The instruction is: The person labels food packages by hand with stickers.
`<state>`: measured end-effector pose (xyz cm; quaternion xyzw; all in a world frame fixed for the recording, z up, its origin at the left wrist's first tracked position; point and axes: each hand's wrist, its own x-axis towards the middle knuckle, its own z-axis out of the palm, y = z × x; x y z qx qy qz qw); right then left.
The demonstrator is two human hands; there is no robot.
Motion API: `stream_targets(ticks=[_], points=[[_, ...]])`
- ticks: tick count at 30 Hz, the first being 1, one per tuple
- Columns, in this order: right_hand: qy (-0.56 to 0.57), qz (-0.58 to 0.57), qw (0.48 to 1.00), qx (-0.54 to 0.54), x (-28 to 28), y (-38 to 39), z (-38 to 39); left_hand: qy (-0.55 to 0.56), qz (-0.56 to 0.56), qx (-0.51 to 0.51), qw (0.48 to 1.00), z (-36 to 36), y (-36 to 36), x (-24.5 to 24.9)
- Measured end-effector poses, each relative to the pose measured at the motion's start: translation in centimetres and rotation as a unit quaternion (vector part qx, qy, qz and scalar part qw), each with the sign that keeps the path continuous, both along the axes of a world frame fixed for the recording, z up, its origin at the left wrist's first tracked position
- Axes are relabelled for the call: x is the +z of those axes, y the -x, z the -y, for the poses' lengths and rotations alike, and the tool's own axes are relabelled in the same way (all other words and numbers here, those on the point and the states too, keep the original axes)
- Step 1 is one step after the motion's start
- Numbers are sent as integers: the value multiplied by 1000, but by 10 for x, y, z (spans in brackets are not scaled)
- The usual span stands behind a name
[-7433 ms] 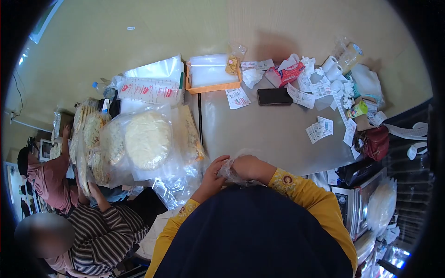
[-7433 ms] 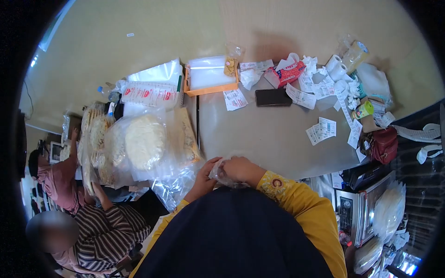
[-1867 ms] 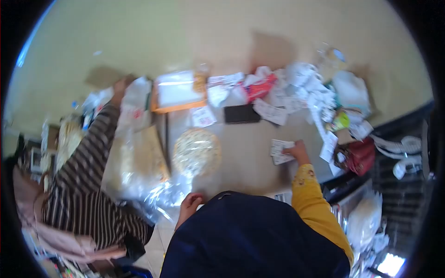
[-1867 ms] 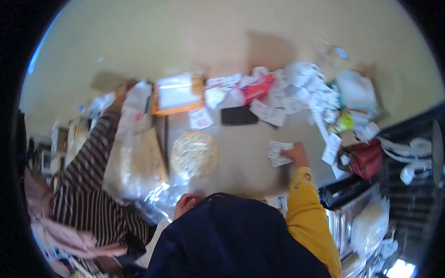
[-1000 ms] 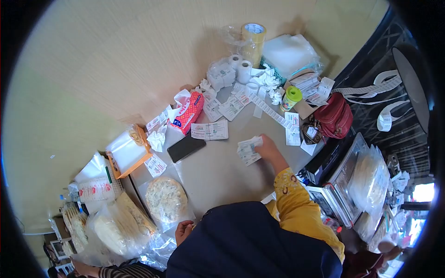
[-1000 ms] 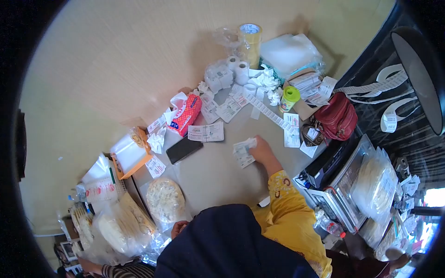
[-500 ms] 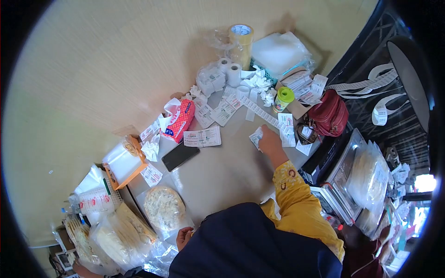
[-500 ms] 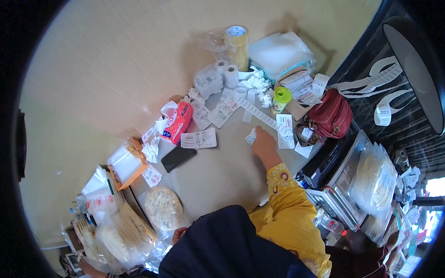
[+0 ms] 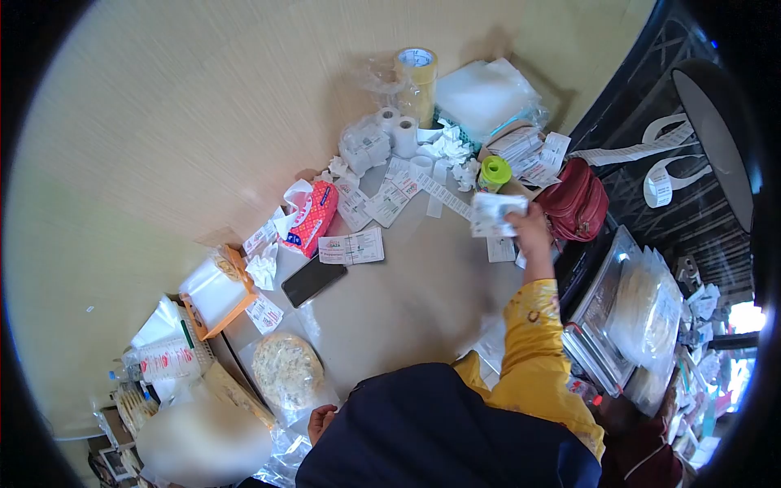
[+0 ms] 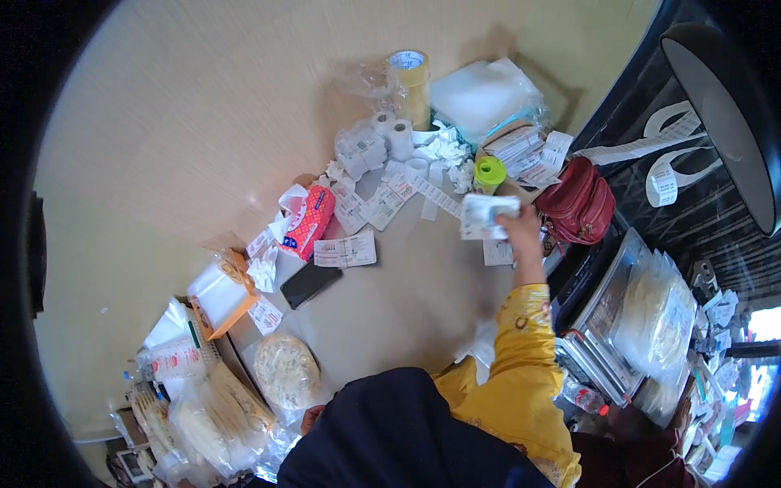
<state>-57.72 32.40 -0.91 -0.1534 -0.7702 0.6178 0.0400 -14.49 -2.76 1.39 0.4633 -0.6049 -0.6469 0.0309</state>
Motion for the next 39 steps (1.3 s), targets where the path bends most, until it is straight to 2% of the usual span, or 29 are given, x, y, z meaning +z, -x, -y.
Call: stream_targets(ticks=[1,3,4,6,9,12,13,14,15,16,17,18,19,20,23,25,28,34,36,39], points=[[-5,10,1000,-27,21,-1,-17,4,2,1,1000,-1,1,0],[78,14,994,-71,54,12,-44,-3,2,-6,1000,0,0,0],[113,-25,989,-96,54,27,-58,-6,2,-9,1000,0,0,-2],[91,-45,985,-137,62,52,-82,-8,-5,-12,1000,0,1,-4],[69,17,992,-105,58,94,-109,-12,8,-16,1000,-1,6,3],[-29,115,993,-19,49,131,-126,-2,14,-29,999,2,-3,-8],[4,98,995,-4,23,145,-149,8,14,-24,1000,5,-11,-16],[-252,132,952,114,20,157,-163,46,34,-70,996,9,-15,-17],[-517,117,794,296,-1,183,-187,53,49,-68,995,7,-15,-16],[-724,5,562,400,-24,208,-212,61,70,-57,994,7,-17,-16],[-765,56,507,393,-22,214,-204,78,66,-77,992,9,-20,-17],[-800,106,445,389,-19,221,-195,49,27,-43,998,6,-19,-13],[-819,126,427,361,-20,229,-189,47,25,-47,997,5,-16,-3],[-824,128,449,321,-27,232,-178,53,30,-40,997,3,-18,-1],[-796,107,583,120,-26,212,-161,25,49,-8,998,0,-26,-6],[-775,75,626,37,-18,195,-145,22,44,11,999,-4,-31,-5],[-755,30,655,-21,-6,176,-126,25,50,25,998,-4,-37,-6],[-718,-52,691,-66,4,164,-97,27,-22,44,998,-1,-52,-24],[-716,-78,693,-40,0,175,-98,10,-43,59,997,-1,-58,-27],[-715,-125,684,72,2,193,-120,3,-69,87,994,-1,-67,-27]])
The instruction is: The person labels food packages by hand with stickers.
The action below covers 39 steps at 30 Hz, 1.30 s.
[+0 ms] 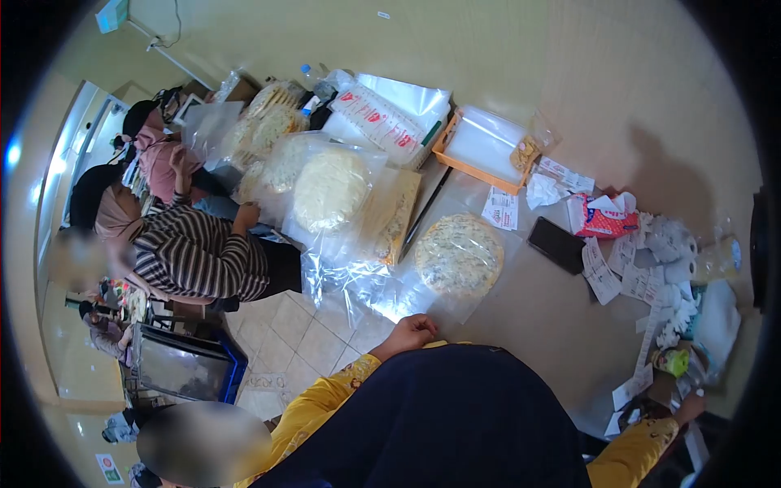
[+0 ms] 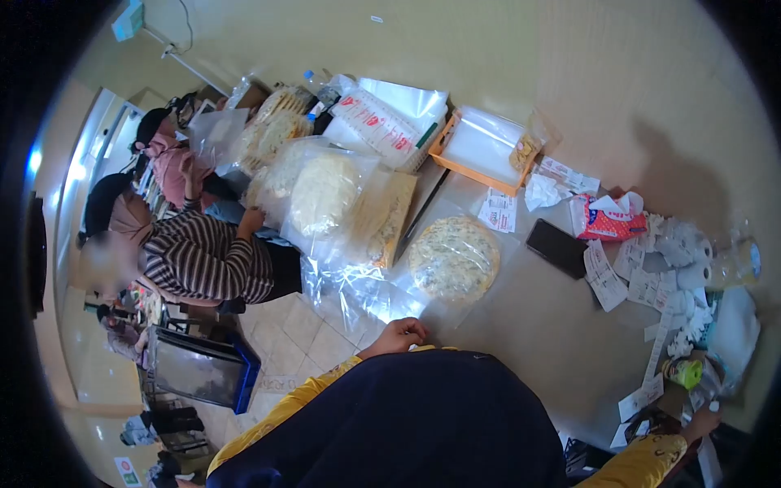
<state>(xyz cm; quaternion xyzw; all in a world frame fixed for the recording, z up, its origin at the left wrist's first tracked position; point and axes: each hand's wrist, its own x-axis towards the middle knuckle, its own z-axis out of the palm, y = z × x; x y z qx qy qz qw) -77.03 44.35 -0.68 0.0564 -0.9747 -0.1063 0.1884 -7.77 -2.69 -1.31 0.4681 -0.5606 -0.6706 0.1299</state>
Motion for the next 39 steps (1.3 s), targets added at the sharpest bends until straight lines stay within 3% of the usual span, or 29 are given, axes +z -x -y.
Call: stream_targets(ticks=[2,6,8,9,10,11,12,13,14,17,19,22,26,31,34,36,37,39], points=[[93,-112,982,124,1,-19,7,-7,-19,-3,1000,3,-14,-19],[233,-120,951,163,23,-127,98,-20,-25,-22,999,14,-28,-10],[405,31,883,235,6,-174,135,-25,-37,-26,999,20,-38,-13],[389,73,880,261,-29,-175,142,-27,-49,-24,998,23,-44,-15],[322,45,908,266,-31,-219,178,-29,-59,-22,998,25,-50,-16],[412,143,872,223,-27,-263,214,-20,-52,-27,998,28,-56,-14],[481,206,808,271,-30,-299,241,-11,-45,-32,998,29,-61,-9],[456,259,806,276,-28,-336,266,-1,-38,-37,999,31,-65,-6],[485,288,768,303,-51,-359,284,-17,-32,-38,999,33,-71,-6],[507,518,657,208,-74,-442,339,-39,-24,-46,998,38,-89,-5],[537,646,536,84,-51,-490,379,-18,-32,-51,998,43,-103,-4],[522,686,506,13,-45,-534,416,-20,-64,-40,997,48,-122,-3],[528,665,528,19,-54,-548,431,11,-80,-41,996,55,-151,-9],[536,628,561,67,-67,-534,423,-32,-121,36,991,69,-180,3],[443,585,669,120,-53,-530,423,3,-136,101,986,88,-202,5],[348,341,824,289,-49,-536,431,9,-144,179,973,104,-214,9],[287,201,865,361,-43,-541,435,43,-140,240,960,114,-218,12],[366,270,785,420,-27,-552,462,97,-136,332,928,139,-230,16]])
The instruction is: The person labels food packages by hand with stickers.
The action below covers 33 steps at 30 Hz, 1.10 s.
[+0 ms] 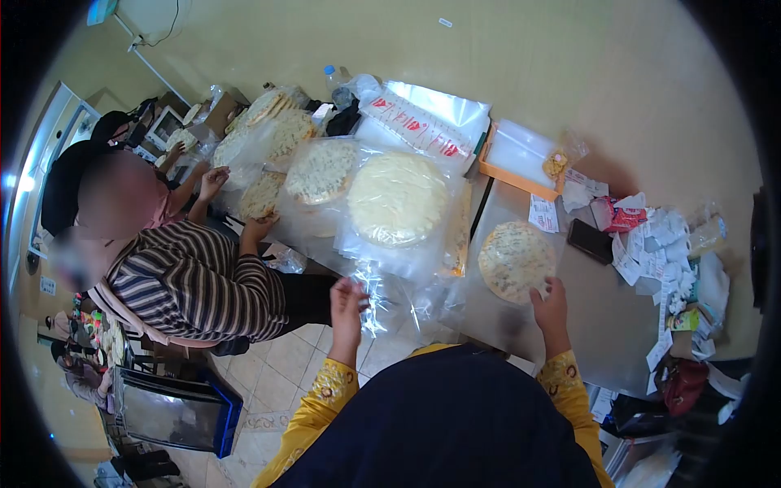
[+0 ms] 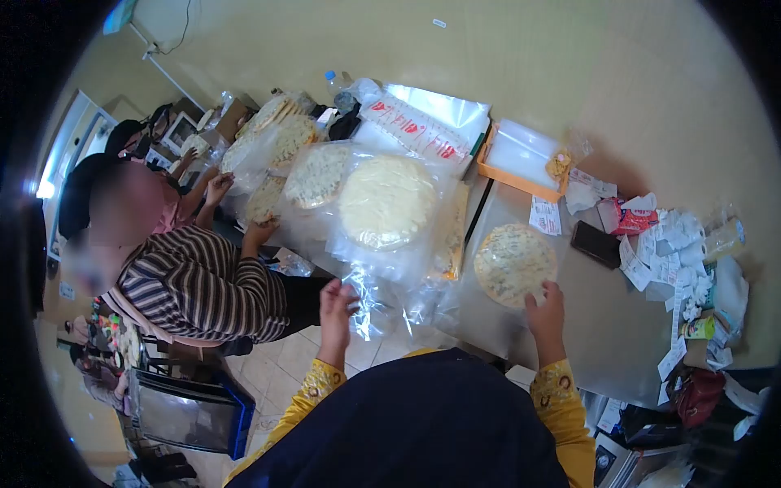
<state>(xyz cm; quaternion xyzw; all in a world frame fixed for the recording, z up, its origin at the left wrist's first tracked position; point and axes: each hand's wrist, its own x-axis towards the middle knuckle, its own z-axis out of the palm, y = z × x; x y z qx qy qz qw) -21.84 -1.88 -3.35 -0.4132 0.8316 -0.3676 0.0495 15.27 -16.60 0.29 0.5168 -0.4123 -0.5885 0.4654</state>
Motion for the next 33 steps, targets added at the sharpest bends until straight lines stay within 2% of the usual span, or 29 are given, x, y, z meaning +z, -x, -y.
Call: stream_targets(ticks=[1,3,5,8,10,15,17,18,19,21,23,24,25,26,27,28,31,33], points=[[39,44,997,40,11,-9,19,17,1,38,999,14,-7,1],[53,295,942,153,31,-36,57,28,21,77,996,38,-11,15],[-32,420,881,213,53,-66,90,18,31,79,996,57,-7,23],[-72,483,840,238,81,-105,121,-29,23,38,999,79,-1,26],[-74,523,818,228,89,-118,133,-53,-9,0,999,92,-5,10],[-41,535,807,246,57,-119,149,-31,-31,-18,999,100,-16,-8],[-15,535,810,240,51,-113,141,-42,-18,14,999,101,-18,-12],[-18,526,821,221,50,-109,133,-53,-78,-1,996,98,-24,-15],[-18,517,832,203,48,-103,123,-72,-70,39,994,97,-21,-16],[-7,501,848,175,40,-90,92,-87,-89,31,992,84,-27,-12],[-3,522,848,94,28,-69,57,-91,-77,42,992,71,-31,-15],[-2,535,843,61,22,-59,39,-99,-106,73,987,65,-38,-25],[9,532,847,15,16,-48,19,-84,-131,6,988,61,-51,-36],[17,529,848,-27,8,-36,-4,-35,-137,29,990,32,-21,-8],[48,533,842,-74,-5,-23,-26,-20,-185,-6,982,40,-48,-57],[76,537,832,-119,-17,-10,-49,-65,-149,55,985,13,-20,-23],[102,490,840,-211,-25,20,-111,-117,-72,2,990,-18,12,-37],[116,476,829,-268,-26,41,-139,-81,-7,-118,990,-38,47,-44]])
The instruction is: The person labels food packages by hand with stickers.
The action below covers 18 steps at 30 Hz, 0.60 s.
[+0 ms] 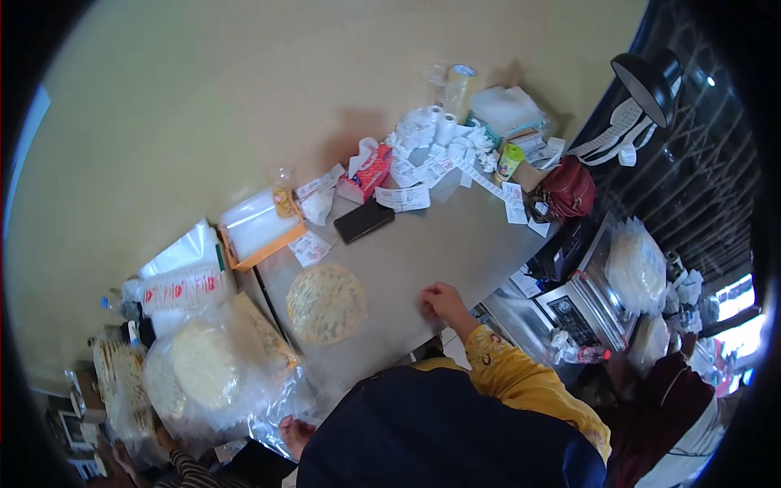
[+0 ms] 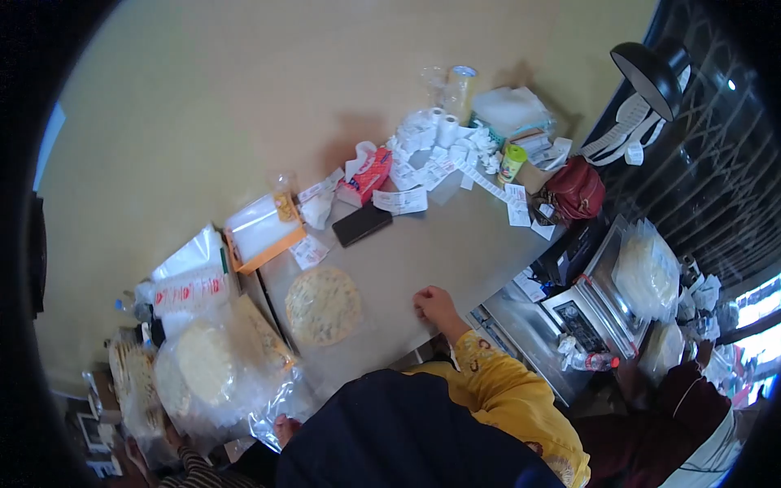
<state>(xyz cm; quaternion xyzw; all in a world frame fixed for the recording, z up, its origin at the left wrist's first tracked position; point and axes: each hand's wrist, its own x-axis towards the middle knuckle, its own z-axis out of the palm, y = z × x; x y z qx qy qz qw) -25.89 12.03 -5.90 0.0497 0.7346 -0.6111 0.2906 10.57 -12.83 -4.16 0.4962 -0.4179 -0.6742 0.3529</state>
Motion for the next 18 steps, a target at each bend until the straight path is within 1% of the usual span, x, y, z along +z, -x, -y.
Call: stream_targets(ticks=[1,4,7,10,11,15,18], points=[[7,4,1000,-21,4,9,-10,23,26,-60,998,-11,21,5],[32,9,998,-62,10,39,-26,-13,16,-161,987,-36,81,42],[46,-16,997,-60,5,68,-40,-28,-7,-143,989,-39,124,42],[39,-50,997,-44,0,92,-49,-18,-17,-146,989,-44,165,53],[39,-60,997,-43,-2,101,-53,-12,-36,-152,988,-43,175,49],[39,-86,993,-65,-21,138,-80,8,-31,-165,986,-59,216,42],[29,-98,990,-94,-31,165,-99,-25,-4,-174,984,-83,240,36]])
